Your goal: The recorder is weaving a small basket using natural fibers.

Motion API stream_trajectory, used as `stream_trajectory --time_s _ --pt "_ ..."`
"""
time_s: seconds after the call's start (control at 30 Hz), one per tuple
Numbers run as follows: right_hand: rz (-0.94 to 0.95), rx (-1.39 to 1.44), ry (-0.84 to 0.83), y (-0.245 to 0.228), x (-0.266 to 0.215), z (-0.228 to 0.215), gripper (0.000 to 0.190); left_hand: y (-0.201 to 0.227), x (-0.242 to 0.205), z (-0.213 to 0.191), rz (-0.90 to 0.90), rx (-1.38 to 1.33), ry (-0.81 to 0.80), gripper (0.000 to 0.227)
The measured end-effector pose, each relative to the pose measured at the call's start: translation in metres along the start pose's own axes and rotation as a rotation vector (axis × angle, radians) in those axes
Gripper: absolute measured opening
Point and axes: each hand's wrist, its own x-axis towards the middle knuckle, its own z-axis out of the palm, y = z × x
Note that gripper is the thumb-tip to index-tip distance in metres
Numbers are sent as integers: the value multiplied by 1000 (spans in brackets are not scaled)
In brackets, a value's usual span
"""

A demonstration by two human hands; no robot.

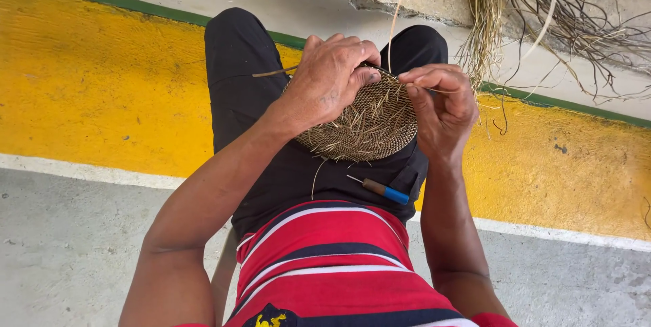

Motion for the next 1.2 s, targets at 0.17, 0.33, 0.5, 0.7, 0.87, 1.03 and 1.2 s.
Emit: stream_trajectory --time_s 0.17,0.33,0.5,0.7,0.87,1.03,1.2 --pt "-46 -151 37 4 -2 -1 24 2 -1 3 62 -4 41 17" --pt "-95 -420 36 -9 -3 6 24 12 -1 -1 136 17 65 14" --pt "-68 -566 33 -13 -7 13 19 13 -8 5 78 61 47 14" --pt "-71 -556 -5 -22 -3 14 21 15 -12 -1 48 58 8 13" --pt "-74 -573 -9 -21 -6 15 21 13 -16 4 70 98 42 13" --pt "-39 -558 -22 -26 -3 15 20 14 -17 1 58 111 10 15" --pt "-67 -540 1 -20 -7 17 19 16 -17 0 28 60 3 18"
